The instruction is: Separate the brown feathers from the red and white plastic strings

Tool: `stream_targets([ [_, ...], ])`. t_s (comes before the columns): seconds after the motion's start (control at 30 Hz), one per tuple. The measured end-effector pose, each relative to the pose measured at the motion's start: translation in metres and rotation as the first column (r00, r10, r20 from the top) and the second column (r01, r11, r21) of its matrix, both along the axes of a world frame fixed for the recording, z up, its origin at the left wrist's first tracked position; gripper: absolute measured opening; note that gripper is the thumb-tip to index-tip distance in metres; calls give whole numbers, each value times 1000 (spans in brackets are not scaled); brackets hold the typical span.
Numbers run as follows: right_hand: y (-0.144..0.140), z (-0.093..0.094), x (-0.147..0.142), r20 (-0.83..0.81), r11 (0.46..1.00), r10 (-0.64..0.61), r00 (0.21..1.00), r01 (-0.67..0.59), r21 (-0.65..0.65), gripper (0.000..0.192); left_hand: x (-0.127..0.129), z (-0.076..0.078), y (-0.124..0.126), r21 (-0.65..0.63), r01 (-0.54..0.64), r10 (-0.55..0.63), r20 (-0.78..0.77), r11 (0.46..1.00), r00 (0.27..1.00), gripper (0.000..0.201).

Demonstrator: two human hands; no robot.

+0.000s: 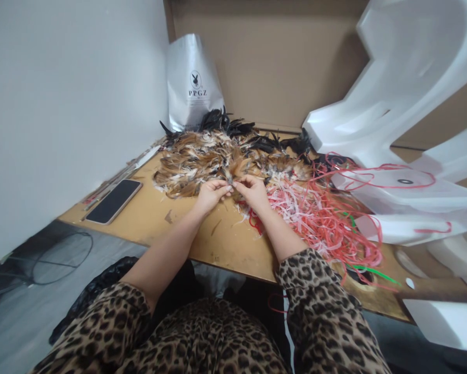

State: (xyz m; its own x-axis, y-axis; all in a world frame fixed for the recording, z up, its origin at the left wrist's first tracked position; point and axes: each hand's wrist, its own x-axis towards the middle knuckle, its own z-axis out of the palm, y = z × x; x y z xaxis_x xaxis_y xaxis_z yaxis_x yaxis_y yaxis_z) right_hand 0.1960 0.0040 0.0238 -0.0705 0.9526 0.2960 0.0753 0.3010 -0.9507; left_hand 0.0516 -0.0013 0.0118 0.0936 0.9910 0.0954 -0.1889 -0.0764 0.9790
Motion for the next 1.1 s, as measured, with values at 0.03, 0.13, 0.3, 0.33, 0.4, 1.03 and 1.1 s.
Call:
stream_targets([
  [0.03, -1, 1, 0, -7, 1000, 0, 1000, 0, -8, 23, 0, -1, 0, 7, -2, 3, -8, 1000, 1000, 21],
  [0.13, -2, 3, 0, -12, 1000, 12, 1000, -12, -29, 22, 1, -2, 1, 13, 12, -12, -15, 1000, 1000, 23],
  [0.3, 0, 3, 4, -79, 994, 33, 996, -41, -98, 21, 1, -2, -1, -3, 111, -110, 66, 994, 992, 29],
  [0.33, -1, 3, 5, -123, 988, 65, 990, -81, -129, 23, 0, -2, -2, -23, 150, -147, 94, 988, 985, 30],
  [0.4, -2, 3, 5, -228, 962, 147, 962, -192, -192, 25, -2, 0, -4, -77, 239, -226, 152, 968, 962, 31],
  [1.03, 1, 0, 3, 6, 998, 44, 999, -44, -36, 22, 0, 3, -2, 57, -116, 120, -55, 992, 991, 19],
  [1.1, 1, -1, 4, -4, 997, 51, 999, -51, -54, 22, -1, 3, -1, 58, -105, 108, -68, 993, 992, 18],
])
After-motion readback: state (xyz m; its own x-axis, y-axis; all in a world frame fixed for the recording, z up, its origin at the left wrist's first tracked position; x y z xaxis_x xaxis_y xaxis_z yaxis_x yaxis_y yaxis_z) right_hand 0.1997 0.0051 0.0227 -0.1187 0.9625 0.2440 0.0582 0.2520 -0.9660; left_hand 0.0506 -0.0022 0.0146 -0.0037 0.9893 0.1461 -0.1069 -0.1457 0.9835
